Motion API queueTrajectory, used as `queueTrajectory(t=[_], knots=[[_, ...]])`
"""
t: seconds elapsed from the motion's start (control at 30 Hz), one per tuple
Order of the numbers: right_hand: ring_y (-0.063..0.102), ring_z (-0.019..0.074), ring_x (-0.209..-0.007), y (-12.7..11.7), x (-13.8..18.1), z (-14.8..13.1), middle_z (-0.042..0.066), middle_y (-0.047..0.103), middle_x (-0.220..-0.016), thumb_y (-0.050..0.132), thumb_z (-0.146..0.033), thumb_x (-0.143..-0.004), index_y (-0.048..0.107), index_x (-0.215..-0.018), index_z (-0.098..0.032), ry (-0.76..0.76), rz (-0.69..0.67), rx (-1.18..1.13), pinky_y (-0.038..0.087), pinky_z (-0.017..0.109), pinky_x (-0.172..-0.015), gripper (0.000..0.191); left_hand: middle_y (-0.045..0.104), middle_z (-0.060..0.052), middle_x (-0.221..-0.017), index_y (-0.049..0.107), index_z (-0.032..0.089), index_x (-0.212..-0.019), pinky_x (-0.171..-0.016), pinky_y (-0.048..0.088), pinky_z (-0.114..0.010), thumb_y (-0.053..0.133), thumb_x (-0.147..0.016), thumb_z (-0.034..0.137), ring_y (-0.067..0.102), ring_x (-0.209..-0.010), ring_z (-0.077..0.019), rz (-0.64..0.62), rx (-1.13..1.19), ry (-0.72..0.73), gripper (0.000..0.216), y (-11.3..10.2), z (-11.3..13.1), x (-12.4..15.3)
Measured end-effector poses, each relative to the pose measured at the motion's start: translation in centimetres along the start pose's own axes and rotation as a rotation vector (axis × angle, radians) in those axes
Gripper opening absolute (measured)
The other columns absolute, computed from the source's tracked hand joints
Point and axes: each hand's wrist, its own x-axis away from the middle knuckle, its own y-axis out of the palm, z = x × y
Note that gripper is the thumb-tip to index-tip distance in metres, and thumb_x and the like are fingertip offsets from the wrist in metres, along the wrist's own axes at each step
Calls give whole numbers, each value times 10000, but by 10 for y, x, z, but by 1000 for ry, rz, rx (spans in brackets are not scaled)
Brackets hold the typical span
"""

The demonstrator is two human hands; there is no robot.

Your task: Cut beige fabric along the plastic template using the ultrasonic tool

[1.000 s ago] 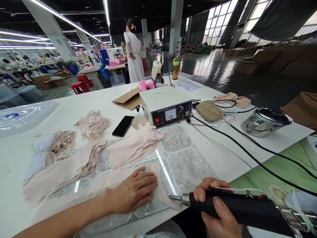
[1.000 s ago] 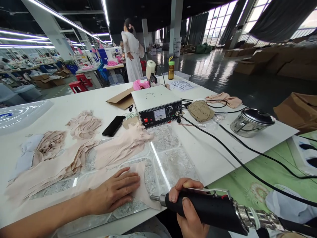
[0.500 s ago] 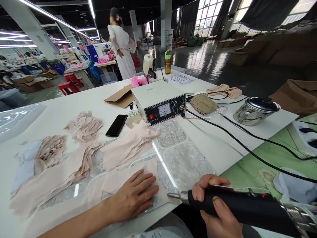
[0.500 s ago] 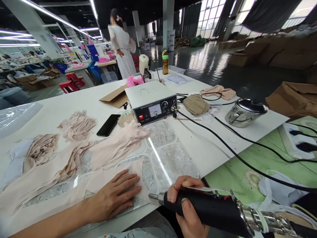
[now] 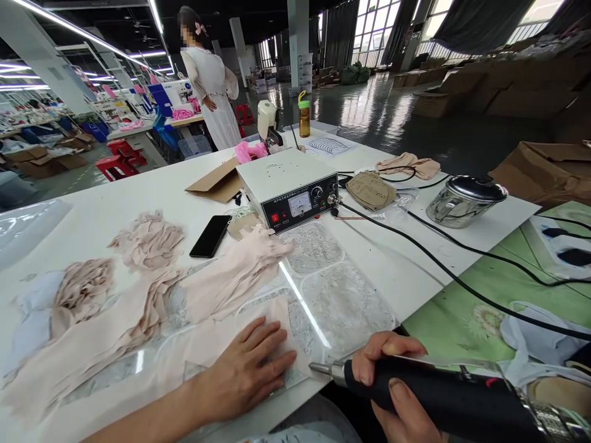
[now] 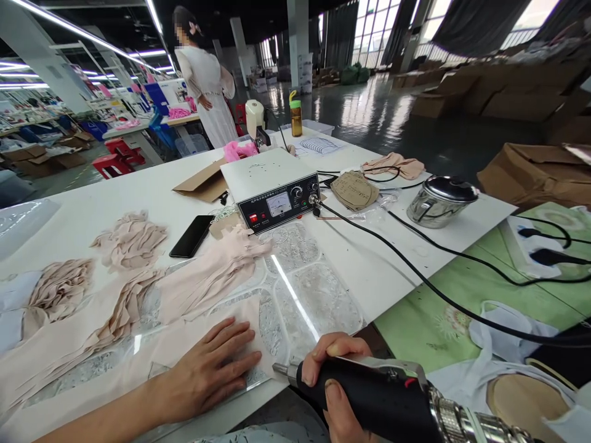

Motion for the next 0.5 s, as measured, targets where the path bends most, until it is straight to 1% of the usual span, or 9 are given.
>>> queueTrajectory(t=[0.1, 0.2, 0.3, 0.4, 0.5], knots=[[551, 120, -570, 0, 1, 0, -19, 512, -810, 593, -371, -878, 533, -928, -265, 36, -12, -16, 496, 306, -523, 132, 605, -118, -1288, 560, 236, -1340, -1109, 411, -517, 588, -963, 305, 520, -1277, -303, -18, -10, 5, 384, -2, 0, -2], [549, 115, -590, -1, 2, -1, -16, 510, -841, 577, -365, -895, 534, -957, -274, 43, -34, -35, 501, 310, -549, 118, 598, -112, -1283, 564, 249, -1336, -1100, 414, -521, 585, -967, 326, 516, -1273, -306, 0, -2, -2, 377, -1, 1, -4], [548, 118, -601, -1, 3, -3, -14, 510, -837, 577, -360, -896, 537, -960, -273, 45, -45, -38, 498, 313, -560, 115, 579, -111, -1303, 565, 258, -1333, -1098, 407, -526, 585, -967, 350, 498, -1286, -313, 25, 10, -17, 378, 5, 3, -1], [548, 125, -606, -1, 4, -5, -14, 516, -825, 605, -369, -874, 535, -956, -273, 62, -12, -14, 491, 314, -565, 144, 564, -101, -1324, 552, 280, -1346, -1112, 379, -541, 590, -958, 372, 474, -1308, -320, 34, 29, -44, 401, 15, 4, 4], [543, 124, -589, 0, 4, -5, -14, 516, -813, 621, -377, -855, 545, -949, -276, 48, 15, 4, 491, 310, -545, 158, 549, -92, -1342, 529, 309, -1370, -1120, 359, -555, 593, -954, 390, 457, -1324, -323, 34, 39, -65, 428, 20, 5, 7]])
